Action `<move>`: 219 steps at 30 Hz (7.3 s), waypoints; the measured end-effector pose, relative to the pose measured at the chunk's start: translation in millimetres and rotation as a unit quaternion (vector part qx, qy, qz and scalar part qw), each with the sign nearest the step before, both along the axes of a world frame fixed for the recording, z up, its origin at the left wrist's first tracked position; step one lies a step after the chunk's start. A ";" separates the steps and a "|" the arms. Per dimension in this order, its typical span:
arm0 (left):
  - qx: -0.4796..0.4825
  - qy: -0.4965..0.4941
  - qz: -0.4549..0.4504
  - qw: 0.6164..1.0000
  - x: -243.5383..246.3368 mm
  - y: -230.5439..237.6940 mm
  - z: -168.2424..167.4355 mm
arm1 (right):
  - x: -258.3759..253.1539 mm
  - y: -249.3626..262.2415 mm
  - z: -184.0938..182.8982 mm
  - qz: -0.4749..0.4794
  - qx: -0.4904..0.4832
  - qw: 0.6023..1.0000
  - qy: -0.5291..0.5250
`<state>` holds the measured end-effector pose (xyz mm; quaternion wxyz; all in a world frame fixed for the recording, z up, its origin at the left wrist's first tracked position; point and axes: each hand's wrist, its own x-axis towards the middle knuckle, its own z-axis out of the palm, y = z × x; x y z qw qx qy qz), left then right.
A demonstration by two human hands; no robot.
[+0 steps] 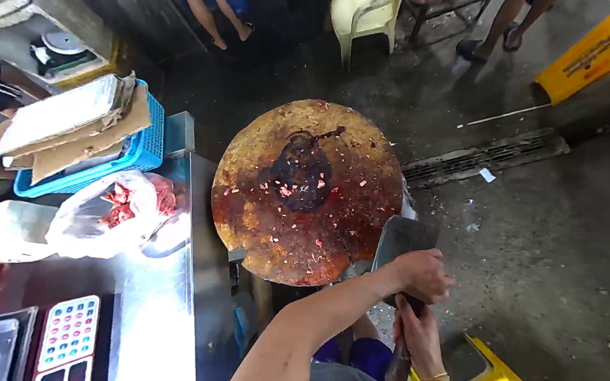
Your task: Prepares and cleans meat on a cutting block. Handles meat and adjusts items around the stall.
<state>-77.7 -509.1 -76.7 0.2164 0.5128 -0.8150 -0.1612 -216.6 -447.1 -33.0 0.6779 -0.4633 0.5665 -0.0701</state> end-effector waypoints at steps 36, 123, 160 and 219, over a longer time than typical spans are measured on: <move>0.002 0.058 -0.016 0.998 100.4 85.4 -1.8 | 86.7 86.4 -17.9 0.033 -0.079 0.996 0.009; 0.008 0.037 0.358 0.933 149.6 32.6 3.3 | 155.5 -72.2 2.8 0.398 -0.135 0.894 0.154; 0.088 0.048 -0.010 0.995 215.4 -141.6 20.0 | 221.8 -133.9 5.5 0.069 -0.128 0.982 0.120; 0.029 0.071 0.449 0.890 336.9 -139.5 2.7 | 346.3 -268.4 -5.2 0.493 -0.223 0.831 0.133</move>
